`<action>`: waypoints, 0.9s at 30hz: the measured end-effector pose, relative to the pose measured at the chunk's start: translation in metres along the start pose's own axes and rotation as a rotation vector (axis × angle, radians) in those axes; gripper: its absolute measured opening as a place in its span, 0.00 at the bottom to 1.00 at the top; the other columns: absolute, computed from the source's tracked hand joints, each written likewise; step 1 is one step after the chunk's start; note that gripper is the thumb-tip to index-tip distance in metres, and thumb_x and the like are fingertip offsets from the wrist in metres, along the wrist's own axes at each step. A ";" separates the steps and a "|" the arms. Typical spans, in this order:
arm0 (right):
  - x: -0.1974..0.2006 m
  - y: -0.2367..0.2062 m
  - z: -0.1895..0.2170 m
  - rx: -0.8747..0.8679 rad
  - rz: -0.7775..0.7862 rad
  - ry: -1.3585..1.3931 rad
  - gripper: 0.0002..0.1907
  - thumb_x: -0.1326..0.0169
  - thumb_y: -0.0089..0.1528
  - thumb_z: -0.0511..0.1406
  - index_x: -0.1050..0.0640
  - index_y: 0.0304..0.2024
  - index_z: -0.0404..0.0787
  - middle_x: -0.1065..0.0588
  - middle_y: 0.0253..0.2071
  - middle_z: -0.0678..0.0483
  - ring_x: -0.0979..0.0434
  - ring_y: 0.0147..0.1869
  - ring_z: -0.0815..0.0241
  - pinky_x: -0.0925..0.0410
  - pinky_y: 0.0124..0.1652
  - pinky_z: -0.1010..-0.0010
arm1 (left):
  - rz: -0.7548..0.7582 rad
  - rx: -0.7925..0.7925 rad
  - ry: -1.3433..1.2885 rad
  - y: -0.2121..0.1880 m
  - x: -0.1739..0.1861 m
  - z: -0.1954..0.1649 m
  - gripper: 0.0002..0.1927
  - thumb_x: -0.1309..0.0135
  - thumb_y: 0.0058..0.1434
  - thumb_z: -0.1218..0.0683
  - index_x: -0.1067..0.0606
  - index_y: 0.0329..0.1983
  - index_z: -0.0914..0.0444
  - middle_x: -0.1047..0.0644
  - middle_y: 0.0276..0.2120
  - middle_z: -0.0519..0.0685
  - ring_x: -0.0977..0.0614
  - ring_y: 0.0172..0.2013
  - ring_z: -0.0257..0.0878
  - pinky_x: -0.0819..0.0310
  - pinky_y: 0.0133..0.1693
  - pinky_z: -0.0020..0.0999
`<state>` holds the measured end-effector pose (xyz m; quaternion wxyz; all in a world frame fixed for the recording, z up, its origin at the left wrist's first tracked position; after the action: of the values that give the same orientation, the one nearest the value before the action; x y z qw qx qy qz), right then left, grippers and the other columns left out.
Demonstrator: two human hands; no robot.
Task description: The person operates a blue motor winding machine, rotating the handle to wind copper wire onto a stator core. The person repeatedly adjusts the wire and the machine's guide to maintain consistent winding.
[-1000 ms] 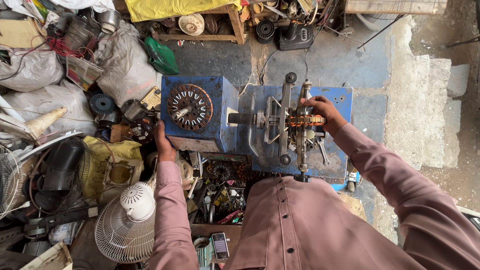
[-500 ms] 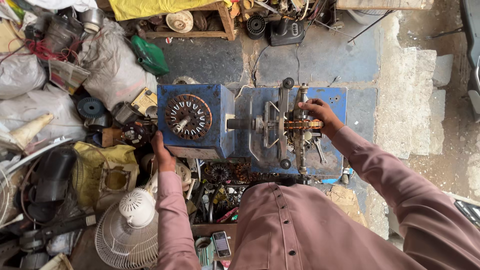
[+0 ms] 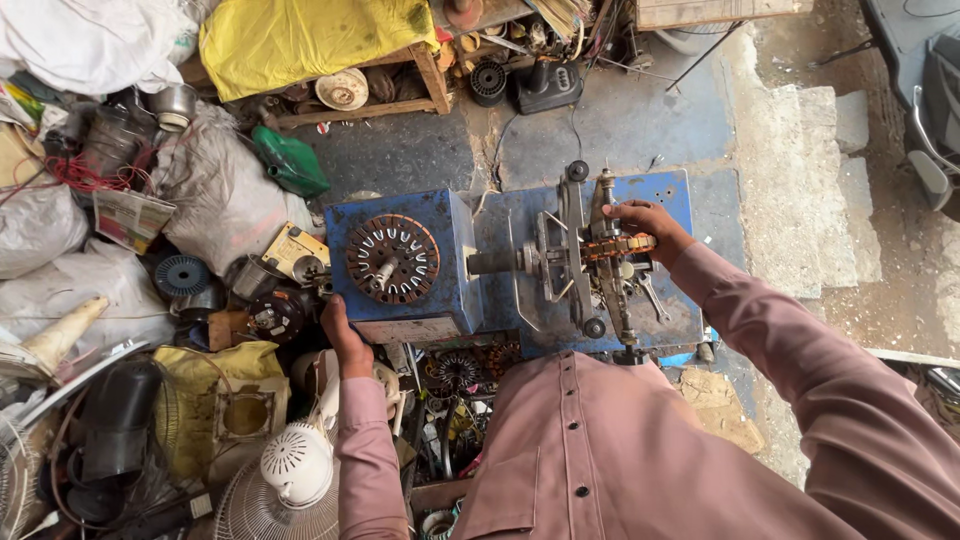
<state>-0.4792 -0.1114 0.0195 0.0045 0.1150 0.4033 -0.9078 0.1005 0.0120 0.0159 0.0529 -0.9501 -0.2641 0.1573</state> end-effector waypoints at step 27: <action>-0.024 0.009 0.007 0.005 0.037 0.054 0.22 0.31 0.55 0.39 0.23 0.43 0.32 0.22 0.31 0.52 0.22 0.25 0.65 0.26 0.26 0.73 | -0.028 0.029 0.014 0.014 0.001 -0.021 0.28 0.40 0.60 0.36 0.28 0.52 0.59 0.28 0.47 0.45 0.25 0.50 0.40 0.30 0.53 0.43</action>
<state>-0.4559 -0.1249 0.0226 0.0103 0.1469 0.3986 -0.9052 0.1146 0.0005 0.0328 0.0706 -0.9466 -0.2746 0.1536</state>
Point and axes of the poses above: each hand's wrist, its own y-axis towards the middle knuckle, its own x-axis out of the back of the hand, z = x × y, the point moved 2 cm from there along y, towards the middle knuckle
